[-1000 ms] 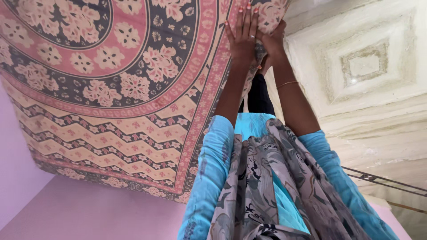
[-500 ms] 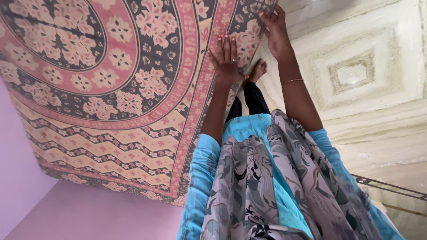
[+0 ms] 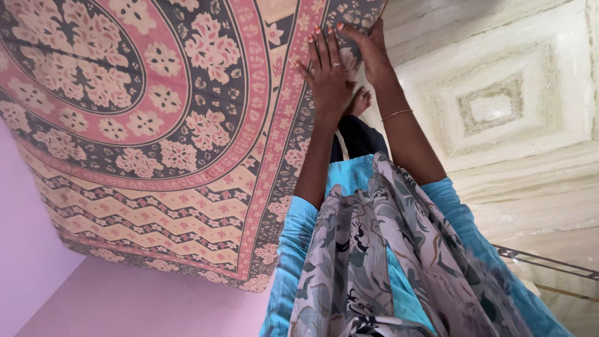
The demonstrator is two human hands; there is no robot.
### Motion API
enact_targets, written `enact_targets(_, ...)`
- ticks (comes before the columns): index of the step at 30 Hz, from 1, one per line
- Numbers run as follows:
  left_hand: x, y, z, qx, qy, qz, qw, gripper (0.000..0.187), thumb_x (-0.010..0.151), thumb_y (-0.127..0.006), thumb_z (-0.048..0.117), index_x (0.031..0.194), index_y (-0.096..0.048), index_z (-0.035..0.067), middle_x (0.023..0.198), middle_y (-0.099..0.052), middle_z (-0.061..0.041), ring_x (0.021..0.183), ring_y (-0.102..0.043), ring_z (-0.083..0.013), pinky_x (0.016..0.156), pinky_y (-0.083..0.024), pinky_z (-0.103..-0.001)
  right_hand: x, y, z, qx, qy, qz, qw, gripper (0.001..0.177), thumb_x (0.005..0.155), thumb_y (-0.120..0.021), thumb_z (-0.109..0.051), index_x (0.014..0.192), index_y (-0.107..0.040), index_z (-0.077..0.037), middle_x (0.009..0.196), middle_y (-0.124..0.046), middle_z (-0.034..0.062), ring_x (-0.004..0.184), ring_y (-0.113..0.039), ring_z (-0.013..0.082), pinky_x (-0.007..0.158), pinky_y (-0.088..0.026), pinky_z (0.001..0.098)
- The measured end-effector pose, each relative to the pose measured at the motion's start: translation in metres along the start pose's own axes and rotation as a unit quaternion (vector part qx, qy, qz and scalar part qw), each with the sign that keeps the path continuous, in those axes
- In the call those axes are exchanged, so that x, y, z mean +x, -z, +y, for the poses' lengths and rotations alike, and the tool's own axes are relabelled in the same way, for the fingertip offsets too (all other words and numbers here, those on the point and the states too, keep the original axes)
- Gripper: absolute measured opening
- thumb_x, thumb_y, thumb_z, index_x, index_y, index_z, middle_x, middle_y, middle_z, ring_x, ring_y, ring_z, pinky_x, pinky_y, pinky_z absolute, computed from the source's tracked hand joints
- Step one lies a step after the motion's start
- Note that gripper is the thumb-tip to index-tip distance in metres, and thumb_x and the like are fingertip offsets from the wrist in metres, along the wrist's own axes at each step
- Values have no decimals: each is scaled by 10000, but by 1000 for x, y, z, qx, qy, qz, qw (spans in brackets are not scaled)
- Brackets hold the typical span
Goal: The person spreads a large patterned fabric cover over a mattress by smoothing the surface and aligning the edges by hand.
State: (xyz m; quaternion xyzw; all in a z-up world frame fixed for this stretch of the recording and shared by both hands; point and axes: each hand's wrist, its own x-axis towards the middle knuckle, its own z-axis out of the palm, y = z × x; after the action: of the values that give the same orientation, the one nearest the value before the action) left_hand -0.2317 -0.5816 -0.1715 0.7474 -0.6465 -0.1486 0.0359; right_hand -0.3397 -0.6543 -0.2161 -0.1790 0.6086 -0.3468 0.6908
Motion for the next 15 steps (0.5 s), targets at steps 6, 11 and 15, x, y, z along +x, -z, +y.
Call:
enact_targets(6,5,0,-6,-36,6,-64,997,1324,647,-896,380,1631,-39,149,1713,-33,-95,1600,-24,-318,1235,-40,-755,5,12,25,51,64,-54,995,779,892,-846,-201,1474,-349,-53,1402,-598,110,1310,-587,234,1101,-481,367)
enact_targets(11,4,2,3,-8,24,-65,998,1293,657,-883,372,1632,-68,135,1714,-64,-106,1601,-53,-322,1237,-68,-749,14,18,49,168,17,-22,985,701,957,-791,-238,1498,-405,-15,1402,-596,112,1292,-582,248,1089,-496,439)
enact_targets(15,7,6,6,-43,38,-71,996,1238,694,-864,386,1627,-97,113,1708,-99,-132,1591,-88,-345,1217,-69,-740,20,36,49,168,66,11,984,731,909,-803,-224,1522,-444,-50,1446,-562,127,1322,-551,269,1120,-437,459)
